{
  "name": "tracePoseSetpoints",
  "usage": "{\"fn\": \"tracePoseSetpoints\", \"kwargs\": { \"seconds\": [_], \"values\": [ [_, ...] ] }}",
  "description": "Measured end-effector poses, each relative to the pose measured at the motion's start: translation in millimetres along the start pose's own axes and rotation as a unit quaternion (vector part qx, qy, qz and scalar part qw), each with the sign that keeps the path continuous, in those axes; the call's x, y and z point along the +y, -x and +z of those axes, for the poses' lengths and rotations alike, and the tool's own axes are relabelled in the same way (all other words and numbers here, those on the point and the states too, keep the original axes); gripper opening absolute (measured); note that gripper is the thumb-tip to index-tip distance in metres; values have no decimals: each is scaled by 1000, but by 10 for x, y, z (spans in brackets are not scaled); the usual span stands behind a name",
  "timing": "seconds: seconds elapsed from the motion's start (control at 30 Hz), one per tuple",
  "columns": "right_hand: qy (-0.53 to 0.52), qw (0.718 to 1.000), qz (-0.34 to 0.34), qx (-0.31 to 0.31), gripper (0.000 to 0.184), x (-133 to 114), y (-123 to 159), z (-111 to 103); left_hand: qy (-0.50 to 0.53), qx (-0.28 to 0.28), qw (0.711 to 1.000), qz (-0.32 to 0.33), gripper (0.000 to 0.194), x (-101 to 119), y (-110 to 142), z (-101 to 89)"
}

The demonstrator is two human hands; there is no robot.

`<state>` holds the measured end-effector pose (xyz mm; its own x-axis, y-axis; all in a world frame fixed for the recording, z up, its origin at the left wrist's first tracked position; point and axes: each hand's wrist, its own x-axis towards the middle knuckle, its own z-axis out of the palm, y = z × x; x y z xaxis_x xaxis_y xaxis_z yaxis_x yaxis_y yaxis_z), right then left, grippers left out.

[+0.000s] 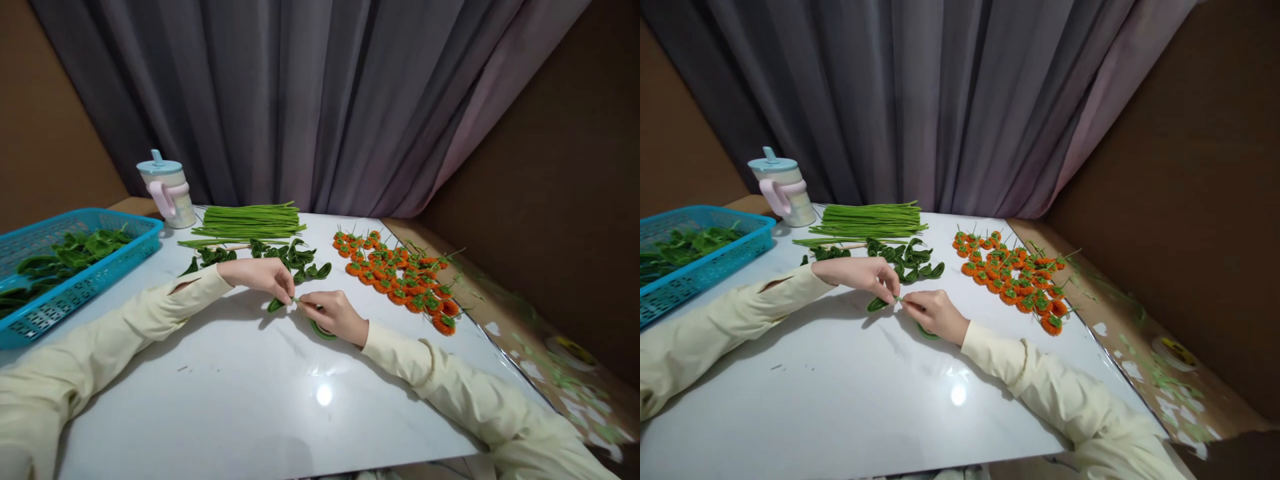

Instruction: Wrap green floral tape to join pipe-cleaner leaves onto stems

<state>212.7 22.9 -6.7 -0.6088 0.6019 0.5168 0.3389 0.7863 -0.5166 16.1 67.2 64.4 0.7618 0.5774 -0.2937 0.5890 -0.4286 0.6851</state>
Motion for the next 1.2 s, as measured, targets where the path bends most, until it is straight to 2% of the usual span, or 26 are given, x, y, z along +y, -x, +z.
{"fn": "tracePoseSetpoints", "kwargs": {
  "seconds": [0.07,0.13,0.17,0.27,0.3,0.33,0.4,0.57,0.67,0.77,0.97,1.2],
  "values": [
    [-76,991,107,32,20,27,-35,-19,-124,94,987,48,30,112,9,-22],
    [-166,966,192,51,20,42,-60,-24,-265,205,936,104,40,222,57,48],
    [-206,952,219,55,20,46,-69,-20,-334,235,903,134,39,259,80,112],
    [-286,922,253,69,17,47,-80,0,-494,266,807,187,17,270,95,331],
    [-305,913,259,74,16,47,-82,5,-527,279,779,194,16,246,81,385],
    [-323,905,264,78,15,47,-83,8,-550,288,758,202,17,214,60,420],
    [-362,887,275,78,18,51,-87,9,-569,289,738,219,20,144,12,433],
    [-455,838,298,49,29,79,-94,-1,-544,293,739,268,25,16,-79,338],
    [-480,827,291,31,30,85,-94,-4,-533,290,744,281,24,-20,-97,324],
    [-473,838,270,15,31,71,-95,-7,-508,283,763,282,24,-26,-93,321],
    [-431,870,239,-2,29,57,-89,-2,-425,228,840,248,26,24,-60,275],
    [-427,874,233,-14,26,87,-72,5,-352,188,891,216,34,13,-38,263]
  ]
}}
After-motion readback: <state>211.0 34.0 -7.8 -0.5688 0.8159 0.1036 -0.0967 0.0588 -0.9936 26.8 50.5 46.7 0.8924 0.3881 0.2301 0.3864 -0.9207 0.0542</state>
